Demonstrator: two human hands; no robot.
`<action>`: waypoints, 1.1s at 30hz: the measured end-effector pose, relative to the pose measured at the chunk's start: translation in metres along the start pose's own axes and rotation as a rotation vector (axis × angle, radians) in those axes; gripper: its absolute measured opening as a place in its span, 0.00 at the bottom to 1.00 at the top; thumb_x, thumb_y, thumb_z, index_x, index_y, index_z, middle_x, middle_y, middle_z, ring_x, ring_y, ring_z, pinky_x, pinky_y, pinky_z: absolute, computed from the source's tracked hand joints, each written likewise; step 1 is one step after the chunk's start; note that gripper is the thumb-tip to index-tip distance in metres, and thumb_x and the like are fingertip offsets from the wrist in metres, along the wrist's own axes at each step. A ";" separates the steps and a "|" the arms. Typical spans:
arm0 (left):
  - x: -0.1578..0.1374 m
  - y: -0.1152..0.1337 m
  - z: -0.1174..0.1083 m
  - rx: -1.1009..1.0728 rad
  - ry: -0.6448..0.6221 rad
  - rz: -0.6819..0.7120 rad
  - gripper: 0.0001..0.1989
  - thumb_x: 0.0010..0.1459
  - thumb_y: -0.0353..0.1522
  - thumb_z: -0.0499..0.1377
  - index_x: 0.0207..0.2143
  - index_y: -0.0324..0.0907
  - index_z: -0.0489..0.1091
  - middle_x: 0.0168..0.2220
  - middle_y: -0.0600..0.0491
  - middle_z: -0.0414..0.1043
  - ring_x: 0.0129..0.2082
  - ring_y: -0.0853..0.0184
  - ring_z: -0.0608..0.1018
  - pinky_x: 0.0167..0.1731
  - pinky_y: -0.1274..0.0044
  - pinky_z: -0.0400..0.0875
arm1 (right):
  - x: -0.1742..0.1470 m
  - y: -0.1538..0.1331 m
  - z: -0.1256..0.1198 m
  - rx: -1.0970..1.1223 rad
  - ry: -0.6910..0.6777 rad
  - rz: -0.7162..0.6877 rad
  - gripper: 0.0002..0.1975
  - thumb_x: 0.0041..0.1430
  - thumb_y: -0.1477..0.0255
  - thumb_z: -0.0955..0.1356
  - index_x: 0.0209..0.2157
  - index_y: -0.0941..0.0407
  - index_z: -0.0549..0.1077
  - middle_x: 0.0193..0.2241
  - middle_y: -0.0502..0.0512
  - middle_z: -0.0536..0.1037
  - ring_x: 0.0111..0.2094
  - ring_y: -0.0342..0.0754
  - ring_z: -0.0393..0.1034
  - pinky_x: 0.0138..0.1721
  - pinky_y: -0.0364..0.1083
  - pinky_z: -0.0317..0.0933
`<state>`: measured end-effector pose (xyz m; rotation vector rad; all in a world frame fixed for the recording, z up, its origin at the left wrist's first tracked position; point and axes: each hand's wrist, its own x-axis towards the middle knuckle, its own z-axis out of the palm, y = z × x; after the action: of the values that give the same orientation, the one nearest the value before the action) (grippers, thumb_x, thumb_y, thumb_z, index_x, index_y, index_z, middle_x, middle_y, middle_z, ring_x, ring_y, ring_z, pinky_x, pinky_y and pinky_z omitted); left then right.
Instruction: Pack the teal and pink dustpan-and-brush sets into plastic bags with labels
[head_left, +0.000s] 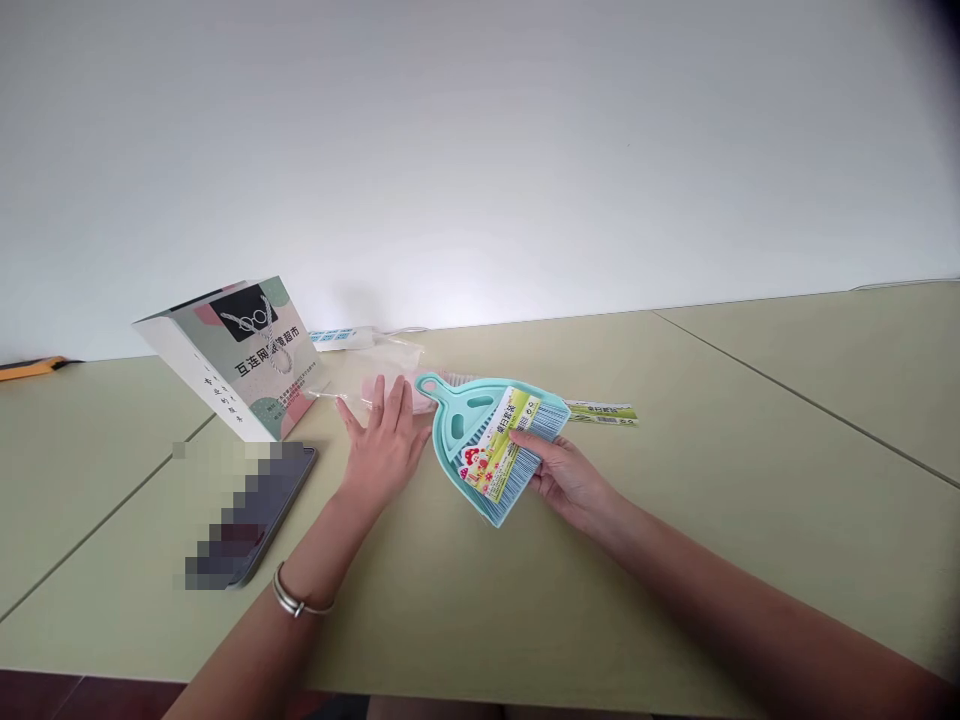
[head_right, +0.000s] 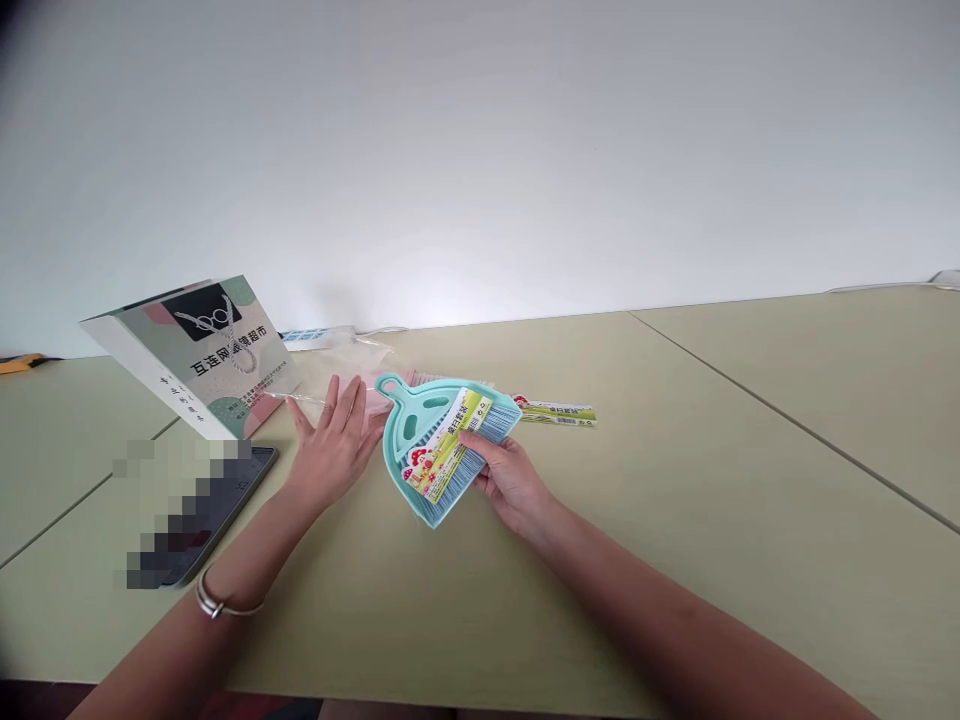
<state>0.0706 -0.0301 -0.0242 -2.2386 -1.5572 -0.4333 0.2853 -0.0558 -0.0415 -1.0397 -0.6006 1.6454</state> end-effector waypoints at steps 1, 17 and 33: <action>-0.005 0.000 -0.002 -0.008 0.023 0.035 0.28 0.64 0.37 0.40 0.64 0.34 0.45 0.64 0.38 0.48 0.65 0.47 0.48 0.52 0.39 0.29 | 0.000 0.000 0.000 -0.007 -0.002 0.015 0.10 0.51 0.75 0.70 0.38 0.57 0.75 0.37 0.54 0.81 0.36 0.47 0.76 0.37 0.45 0.71; -0.044 -0.006 -0.030 -0.323 0.264 0.407 0.36 0.57 0.22 0.46 0.65 0.45 0.36 0.61 0.43 0.57 0.63 0.57 0.56 0.61 0.52 0.35 | -0.012 -0.009 0.010 0.113 -0.151 0.059 0.07 0.54 0.77 0.68 0.36 0.58 0.75 0.34 0.52 0.81 0.32 0.44 0.76 0.34 0.41 0.71; -0.068 0.022 -0.050 -0.863 0.492 -0.103 0.26 0.59 0.28 0.51 0.60 0.53 0.55 0.63 0.52 0.53 0.64 0.58 0.54 0.62 0.57 0.45 | -0.021 0.000 0.014 0.192 -0.210 0.019 0.12 0.50 0.75 0.71 0.39 0.57 0.74 0.36 0.52 0.81 0.35 0.45 0.76 0.34 0.41 0.71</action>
<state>0.0669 -0.1166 -0.0137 -2.3013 -1.3448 -1.8115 0.2748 -0.0737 -0.0276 -0.7417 -0.5580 1.8046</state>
